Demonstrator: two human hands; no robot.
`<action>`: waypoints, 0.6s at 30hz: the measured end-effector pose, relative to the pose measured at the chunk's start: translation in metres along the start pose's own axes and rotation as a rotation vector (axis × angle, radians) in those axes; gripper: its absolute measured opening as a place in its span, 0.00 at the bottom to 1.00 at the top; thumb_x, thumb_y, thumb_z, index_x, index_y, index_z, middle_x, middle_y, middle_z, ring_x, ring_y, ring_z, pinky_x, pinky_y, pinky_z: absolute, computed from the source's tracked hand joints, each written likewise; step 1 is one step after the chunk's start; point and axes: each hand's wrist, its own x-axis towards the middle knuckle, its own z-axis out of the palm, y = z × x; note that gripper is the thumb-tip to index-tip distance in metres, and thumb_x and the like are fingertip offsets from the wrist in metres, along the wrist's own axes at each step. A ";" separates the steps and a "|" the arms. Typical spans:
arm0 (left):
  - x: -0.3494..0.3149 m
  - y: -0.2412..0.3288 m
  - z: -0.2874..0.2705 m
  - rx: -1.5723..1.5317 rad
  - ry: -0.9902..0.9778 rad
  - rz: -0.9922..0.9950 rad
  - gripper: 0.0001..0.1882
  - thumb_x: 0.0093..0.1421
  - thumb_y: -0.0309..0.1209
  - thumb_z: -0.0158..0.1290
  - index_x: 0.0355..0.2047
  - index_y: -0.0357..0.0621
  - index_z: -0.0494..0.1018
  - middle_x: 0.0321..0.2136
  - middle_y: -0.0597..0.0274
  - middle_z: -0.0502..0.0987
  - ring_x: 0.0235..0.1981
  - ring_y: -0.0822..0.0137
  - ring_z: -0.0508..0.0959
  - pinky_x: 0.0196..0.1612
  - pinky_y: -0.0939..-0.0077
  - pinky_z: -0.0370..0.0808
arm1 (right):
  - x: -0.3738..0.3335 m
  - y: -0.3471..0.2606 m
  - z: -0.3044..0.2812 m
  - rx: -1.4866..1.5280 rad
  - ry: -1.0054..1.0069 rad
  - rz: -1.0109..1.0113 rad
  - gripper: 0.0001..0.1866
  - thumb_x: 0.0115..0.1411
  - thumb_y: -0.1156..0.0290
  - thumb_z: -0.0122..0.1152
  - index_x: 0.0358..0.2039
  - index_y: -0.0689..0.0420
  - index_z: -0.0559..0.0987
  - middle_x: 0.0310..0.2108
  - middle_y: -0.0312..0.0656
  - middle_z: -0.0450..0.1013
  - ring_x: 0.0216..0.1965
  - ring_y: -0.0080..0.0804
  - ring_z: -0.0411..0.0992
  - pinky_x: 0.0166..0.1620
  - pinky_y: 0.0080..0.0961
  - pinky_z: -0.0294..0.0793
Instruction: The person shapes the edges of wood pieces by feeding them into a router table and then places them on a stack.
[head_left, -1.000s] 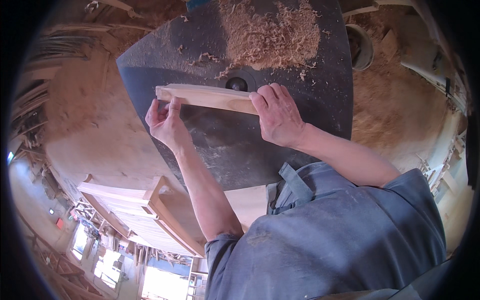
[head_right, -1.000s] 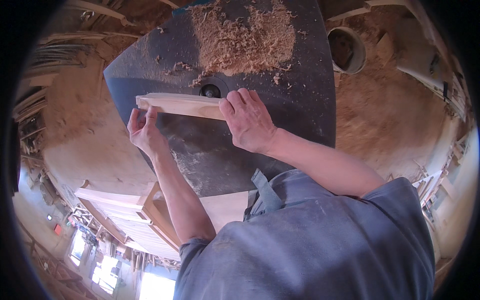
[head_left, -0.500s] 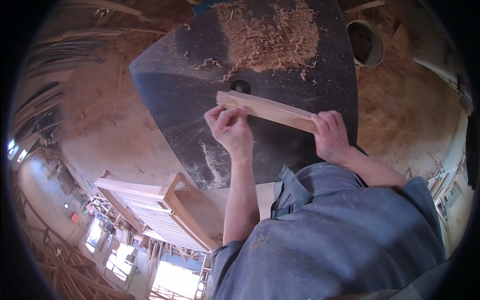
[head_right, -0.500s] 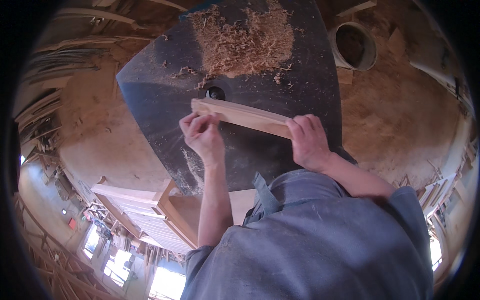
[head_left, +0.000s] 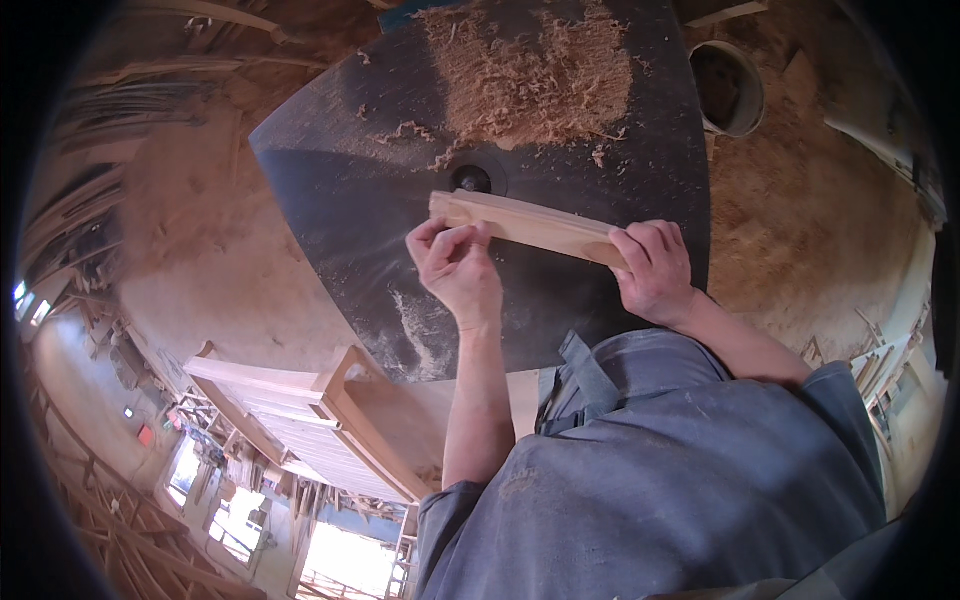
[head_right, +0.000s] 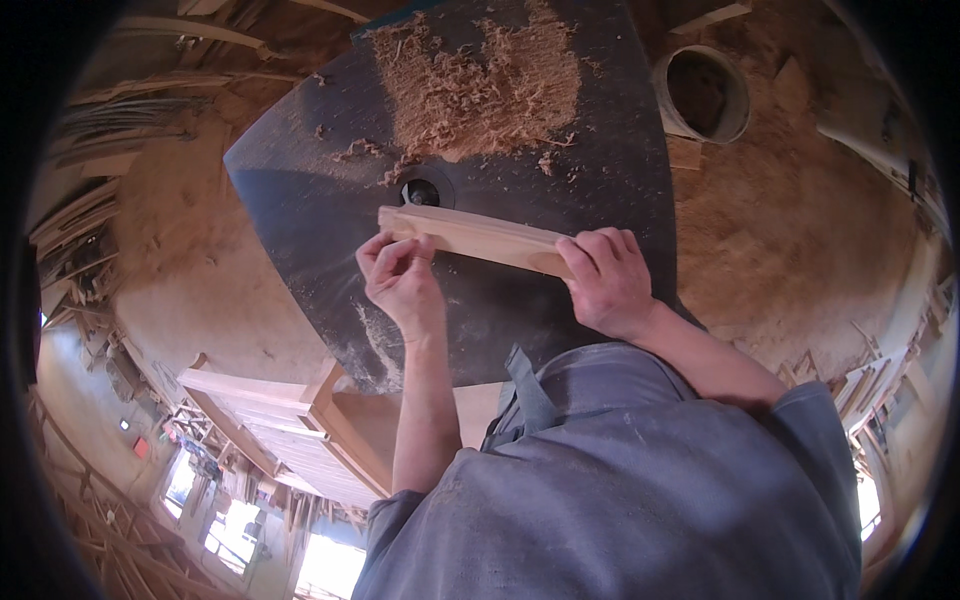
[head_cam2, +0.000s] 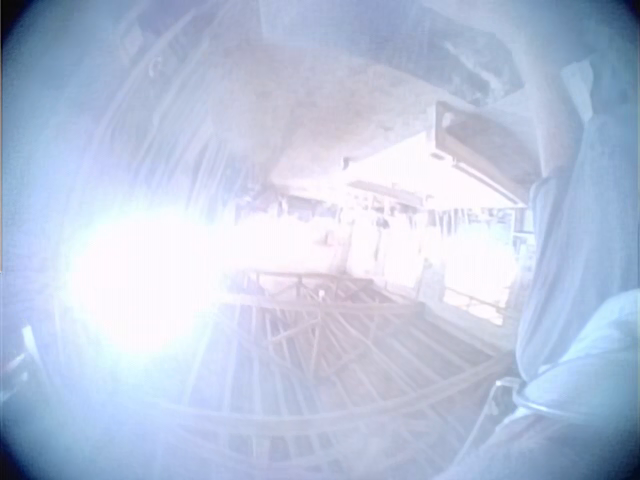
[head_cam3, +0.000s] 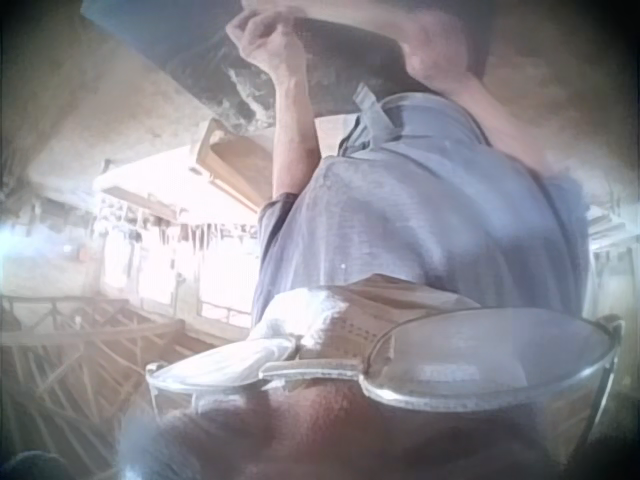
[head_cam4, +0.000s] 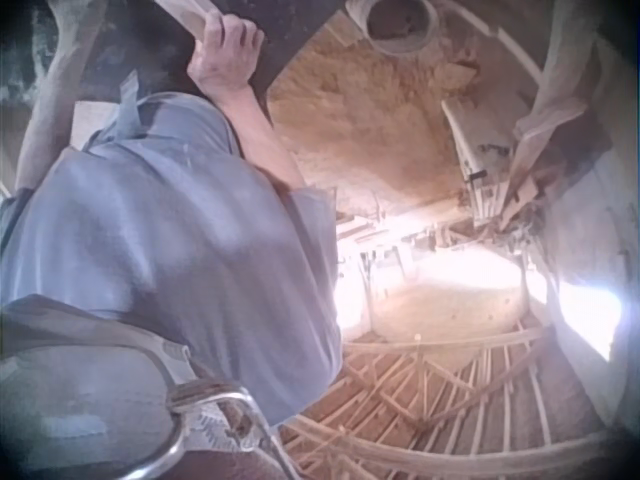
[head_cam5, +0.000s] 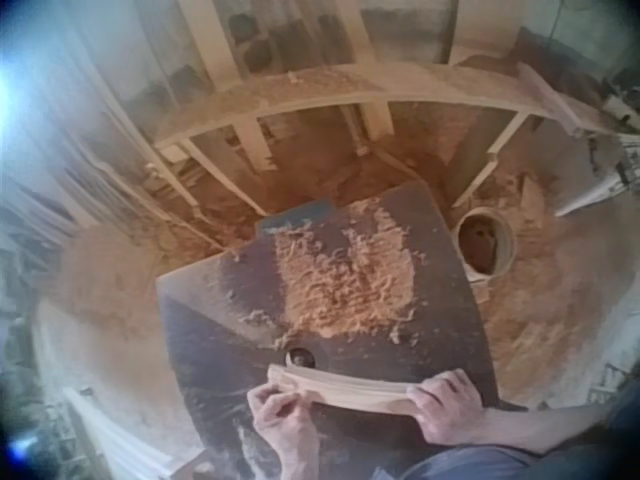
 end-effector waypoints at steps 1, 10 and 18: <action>0.007 0.001 -0.003 -0.028 0.019 -0.003 0.07 0.52 0.22 0.70 0.26 0.37 0.81 0.45 0.63 0.70 0.44 0.70 0.73 0.45 0.78 0.72 | 0.008 -0.001 0.003 0.007 0.002 -0.017 0.33 0.41 0.75 0.69 0.52 0.59 0.75 0.43 0.42 0.70 0.43 0.42 0.70 0.46 0.39 0.69; 0.082 -0.015 -0.063 -0.052 0.139 -0.047 0.06 0.51 0.17 0.69 0.25 0.37 0.81 0.44 0.65 0.72 0.44 0.70 0.74 0.49 0.75 0.72 | 0.088 -0.021 0.053 -0.037 0.033 -0.201 0.19 0.54 0.67 0.58 0.47 0.59 0.76 0.40 0.39 0.71 0.42 0.37 0.70 0.48 0.36 0.67; 0.116 -0.081 -0.162 -0.254 0.243 -0.077 0.08 0.56 0.18 0.66 0.35 0.36 0.79 0.36 0.66 0.76 0.36 0.71 0.75 0.45 0.74 0.75 | 0.158 -0.069 0.107 0.126 0.047 -0.440 0.15 0.50 0.68 0.60 0.39 0.59 0.77 0.37 0.40 0.70 0.43 0.37 0.67 0.48 0.35 0.65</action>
